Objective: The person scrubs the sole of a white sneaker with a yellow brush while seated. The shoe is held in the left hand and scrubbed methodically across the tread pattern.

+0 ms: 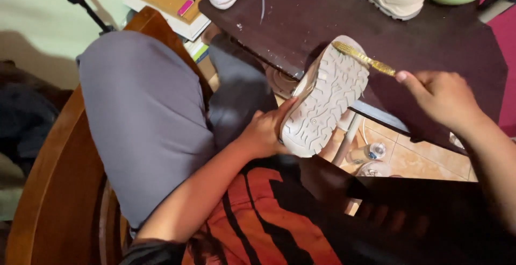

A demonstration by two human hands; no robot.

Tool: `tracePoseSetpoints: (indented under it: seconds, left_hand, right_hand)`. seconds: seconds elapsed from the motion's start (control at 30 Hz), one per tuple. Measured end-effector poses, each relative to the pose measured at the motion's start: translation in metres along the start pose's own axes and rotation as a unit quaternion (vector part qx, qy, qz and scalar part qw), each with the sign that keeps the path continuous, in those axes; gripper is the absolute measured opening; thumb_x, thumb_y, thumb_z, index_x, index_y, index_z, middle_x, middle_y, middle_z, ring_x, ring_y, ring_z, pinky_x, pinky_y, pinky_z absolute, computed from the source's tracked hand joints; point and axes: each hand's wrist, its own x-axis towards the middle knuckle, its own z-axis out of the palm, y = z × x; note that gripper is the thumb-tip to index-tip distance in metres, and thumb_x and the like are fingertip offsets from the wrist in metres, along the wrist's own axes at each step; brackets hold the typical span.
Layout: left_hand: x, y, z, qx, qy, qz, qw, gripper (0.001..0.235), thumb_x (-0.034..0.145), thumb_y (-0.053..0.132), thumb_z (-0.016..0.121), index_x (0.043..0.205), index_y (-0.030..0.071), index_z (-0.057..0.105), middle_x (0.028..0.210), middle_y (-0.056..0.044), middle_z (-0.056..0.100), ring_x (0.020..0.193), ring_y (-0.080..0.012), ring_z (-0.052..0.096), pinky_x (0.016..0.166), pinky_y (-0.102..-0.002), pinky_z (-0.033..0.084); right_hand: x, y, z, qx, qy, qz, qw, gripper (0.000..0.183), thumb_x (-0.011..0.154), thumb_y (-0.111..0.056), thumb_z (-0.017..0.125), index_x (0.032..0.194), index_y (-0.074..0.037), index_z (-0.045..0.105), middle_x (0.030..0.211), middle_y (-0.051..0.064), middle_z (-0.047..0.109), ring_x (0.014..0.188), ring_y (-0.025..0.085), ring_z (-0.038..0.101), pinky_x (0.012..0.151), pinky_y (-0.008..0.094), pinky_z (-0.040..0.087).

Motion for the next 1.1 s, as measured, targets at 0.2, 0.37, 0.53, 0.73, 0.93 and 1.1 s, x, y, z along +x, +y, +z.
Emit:
tracePoseSetpoints:
  seconds: [0.2, 0.37, 0.53, 0.73, 0.93, 1.1]
  left_hand:
    - [0.002, 0.018, -0.017, -0.026, -0.031, -0.043, 0.998, 0.129, 0.063, 0.07, 0.076, 0.164, 0.023, 0.011, 0.137, -0.01, 0.067, 0.126, -0.0319, 0.062, 0.089, -0.046, 0.036]
    - [0.002, 0.02, -0.02, -0.034, -0.038, -0.044, 0.998, 0.128, 0.064, 0.069, 0.077, 0.163, 0.022, 0.011, 0.14, -0.01, 0.065, 0.131, -0.0316, 0.059, 0.09, -0.049, 0.037]
    - [0.002, 0.017, -0.017, -0.04, -0.048, -0.05, 0.997, 0.129, 0.064, 0.067, 0.077, 0.164, 0.023, 0.009, 0.144, -0.01, 0.063, 0.133, -0.032, 0.058, 0.092, -0.049, 0.036]
    - [0.002, 0.009, -0.007, -0.035, -0.037, -0.043, 0.998, 0.13, 0.065, 0.067, 0.079, 0.164, 0.023, 0.008, 0.143, -0.009, 0.063, 0.133, -0.0306, 0.058, 0.092, -0.048, 0.036]
    - [0.003, 0.007, -0.007, -0.03, -0.044, -0.04, 0.998, 0.13, 0.065, 0.069, 0.076, 0.164, 0.021, 0.007, 0.14, -0.01, 0.064, 0.131, -0.0312, 0.059, 0.09, -0.047, 0.035]
    - [0.003, 0.006, -0.005, -0.02, -0.039, -0.034, 0.998, 0.13, 0.065, 0.066, 0.079, 0.164, 0.018, 0.009, 0.146, -0.009, 0.06, 0.134, -0.0294, 0.057, 0.09, -0.047, 0.035]
  right_hand:
    - [0.001, -0.01, -0.003, 0.164, -0.124, -0.03, 0.978, 0.041, 0.099, -0.045, 0.06, 0.106, -0.012, 0.085, 0.065, 0.011, 0.076, 0.047, 0.02, 0.043, 0.049, 0.036, 0.035]
    - [0.014, 0.018, 0.009, 0.177, -0.035, -0.017, 0.984, 0.07, 0.111, -0.054, 0.052, 0.06, -0.007, 0.043, 0.054, 0.007, 0.032, 0.051, 0.023, 0.033, 0.055, 0.042, 0.027]
    - [0.009, 0.012, 0.001, 0.181, -0.092, -0.058, 0.977, 0.058, 0.104, -0.051, 0.057, 0.066, -0.007, 0.058, 0.055, 0.005, 0.038, 0.052, 0.02, 0.035, 0.052, 0.04, 0.028]
    - [0.001, 0.01, -0.008, 0.077, -0.098, -0.077, 0.989, 0.066, 0.106, -0.056, 0.05, 0.06, -0.009, 0.054, 0.055, 0.01, 0.049, 0.054, 0.028, 0.051, 0.055, 0.041, 0.042]
    - [-0.005, -0.011, -0.019, -0.003, -0.077, -0.009, 0.997, 0.057, 0.101, -0.066, 0.043, 0.1, -0.02, 0.076, 0.052, 0.012, 0.058, 0.057, 0.03, 0.059, 0.059, 0.044, 0.049]
    - [-0.008, -0.017, -0.018, 0.095, -0.145, -0.064, 0.983, 0.05, 0.099, -0.053, 0.054, 0.084, -0.018, 0.086, 0.05, 0.006, 0.054, 0.049, 0.018, 0.046, 0.056, 0.035, 0.038]
